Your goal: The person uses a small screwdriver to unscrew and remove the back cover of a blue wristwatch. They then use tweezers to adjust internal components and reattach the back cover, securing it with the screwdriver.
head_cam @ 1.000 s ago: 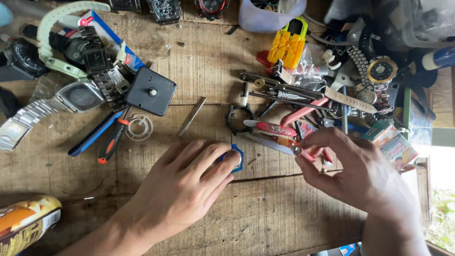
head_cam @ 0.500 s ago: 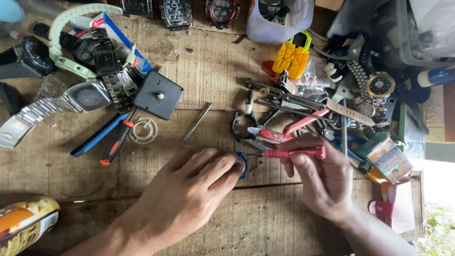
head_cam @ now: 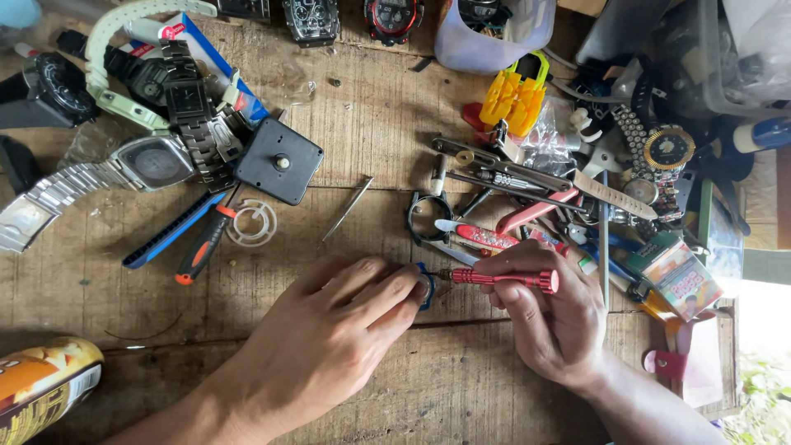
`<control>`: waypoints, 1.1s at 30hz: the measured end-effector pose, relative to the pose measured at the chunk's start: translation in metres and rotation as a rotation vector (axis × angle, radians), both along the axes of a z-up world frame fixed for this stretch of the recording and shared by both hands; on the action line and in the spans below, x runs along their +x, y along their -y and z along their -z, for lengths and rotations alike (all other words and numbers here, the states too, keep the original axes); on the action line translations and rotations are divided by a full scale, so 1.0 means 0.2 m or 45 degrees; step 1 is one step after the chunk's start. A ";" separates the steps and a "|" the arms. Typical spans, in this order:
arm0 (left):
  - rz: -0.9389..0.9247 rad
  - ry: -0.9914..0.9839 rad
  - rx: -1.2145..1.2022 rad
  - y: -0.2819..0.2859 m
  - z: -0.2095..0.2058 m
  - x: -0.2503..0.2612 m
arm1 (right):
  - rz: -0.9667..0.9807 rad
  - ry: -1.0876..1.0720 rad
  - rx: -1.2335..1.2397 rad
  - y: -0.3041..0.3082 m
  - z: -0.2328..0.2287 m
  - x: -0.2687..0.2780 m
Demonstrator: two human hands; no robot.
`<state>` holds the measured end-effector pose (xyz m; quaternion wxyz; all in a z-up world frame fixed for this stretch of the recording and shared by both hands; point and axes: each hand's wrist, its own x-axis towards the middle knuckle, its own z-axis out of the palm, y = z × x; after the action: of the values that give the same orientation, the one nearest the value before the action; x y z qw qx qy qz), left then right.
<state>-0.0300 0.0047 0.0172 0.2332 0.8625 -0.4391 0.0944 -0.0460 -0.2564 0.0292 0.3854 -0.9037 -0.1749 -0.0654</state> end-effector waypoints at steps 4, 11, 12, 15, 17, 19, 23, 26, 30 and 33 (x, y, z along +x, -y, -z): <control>-0.002 0.008 -0.004 0.00 -0.01 0.00 | -0.023 0.043 -0.019 0.00 -0.01 0.00; 0.002 -0.004 -0.062 0.01 -0.01 0.02 | -0.023 0.059 -0.025 -0.01 -0.01 0.00; 0.001 -0.003 -0.062 0.01 -0.01 0.02 | -0.024 0.060 -0.025 -0.01 -0.01 0.00; -0.019 0.006 -0.088 0.01 -0.01 0.02 | -0.021 0.068 -0.022 -0.02 -0.03 0.00; -0.012 0.004 -0.086 0.01 -0.02 0.02 | -0.057 0.062 -0.037 -0.02 -0.03 0.00; -0.011 -0.003 -0.076 0.01 -0.01 0.02 | -0.060 0.064 -0.049 -0.03 -0.04 0.00; 0.013 -0.014 -0.104 0.01 0.00 0.02 | -0.144 0.140 -0.077 -0.05 -0.07 0.01; 0.003 0.036 -0.071 0.01 0.00 0.02 | -0.112 0.101 -0.165 -0.06 -0.10 0.01; 0.011 0.045 -0.078 0.01 0.02 0.00 | -0.096 0.108 -0.224 -0.12 -0.15 0.03; -0.003 0.058 -0.065 0.01 0.03 0.00 | -0.074 0.146 -0.330 -0.17 -0.24 0.07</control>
<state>-0.0304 0.0037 0.0104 0.2450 0.8544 -0.4408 0.1252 -0.0327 -0.2215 0.0768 0.2565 -0.9352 -0.2298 -0.0824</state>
